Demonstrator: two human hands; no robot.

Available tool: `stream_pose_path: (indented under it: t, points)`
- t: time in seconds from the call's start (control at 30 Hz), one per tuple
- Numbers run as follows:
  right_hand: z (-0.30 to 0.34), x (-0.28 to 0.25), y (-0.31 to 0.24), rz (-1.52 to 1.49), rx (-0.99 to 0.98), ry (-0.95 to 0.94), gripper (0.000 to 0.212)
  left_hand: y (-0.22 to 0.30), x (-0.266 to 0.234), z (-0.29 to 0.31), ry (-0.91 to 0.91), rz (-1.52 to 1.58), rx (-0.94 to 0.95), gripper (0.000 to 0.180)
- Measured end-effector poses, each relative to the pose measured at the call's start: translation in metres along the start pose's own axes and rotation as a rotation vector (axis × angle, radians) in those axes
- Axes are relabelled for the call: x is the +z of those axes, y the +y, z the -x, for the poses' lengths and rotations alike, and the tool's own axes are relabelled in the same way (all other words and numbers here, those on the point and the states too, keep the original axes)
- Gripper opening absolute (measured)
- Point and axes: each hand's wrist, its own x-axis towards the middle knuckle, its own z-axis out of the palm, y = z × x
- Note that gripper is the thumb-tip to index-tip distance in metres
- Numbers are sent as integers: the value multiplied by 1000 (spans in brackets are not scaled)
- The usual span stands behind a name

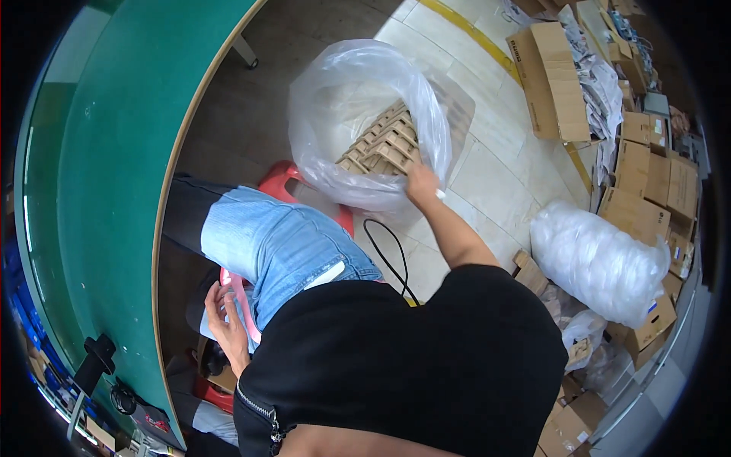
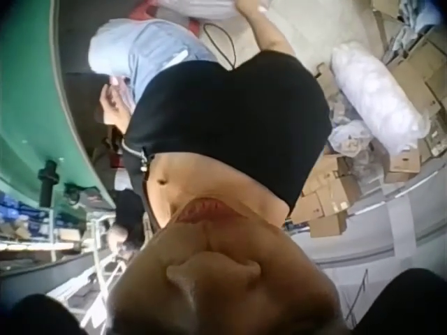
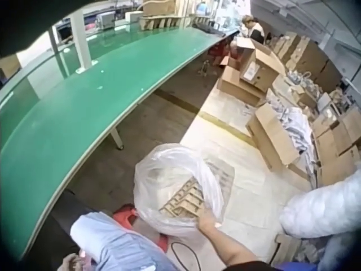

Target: Cleaning black cylindrical electronic components with a cloth and placing them into cardboard packaging trays.

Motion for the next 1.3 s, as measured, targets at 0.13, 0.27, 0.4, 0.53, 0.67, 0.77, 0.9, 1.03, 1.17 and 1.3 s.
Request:
stream_pose_path:
  t: [0.13, 0.27, 0.4, 0.53, 0.67, 0.77, 0.9, 1.03, 1.17, 1.3]
  points:
    - [30, 12, 42, 157, 12, -284, 33, 2, 5, -11, -97, -25, -51, 32]
    - [16, -31, -46, -40, -2, -68, 60, 4, 0, -17, -108, -14, -95, 33]
    - [-71, 60, -20, 162, 106, 256, 70, 27, 12, -33, -163, -40, -47, 33]
    - [-71, 32, -27, 20, 68, 110, 75, 21, 4, -27, -99, -74, -87, 32]
    - [-32, -67, 23, -292, 28, 102, 62, 30, -3, -32, -60, -44, -52, 30]
    - [-26, -82, 105, -622, -21, 139, 50, 54, -1, -45, -73, -16, 4, 28]
    - [-49, -86, 121, -680, 229, 129, 49, 101, 30, -86, -244, -17, 250, 27]
    - [-85, -140, 46, -451, 245, 280, 57, 162, 63, -108, -517, -79, 622, 28]
    - [-87, -207, 16, -457, 285, 167, 57, 180, 88, -108, -646, 98, 520, 31]
    - [-63, -246, 5, -410, 200, 71, 57, 196, 131, -113, -692, -125, 761, 61]
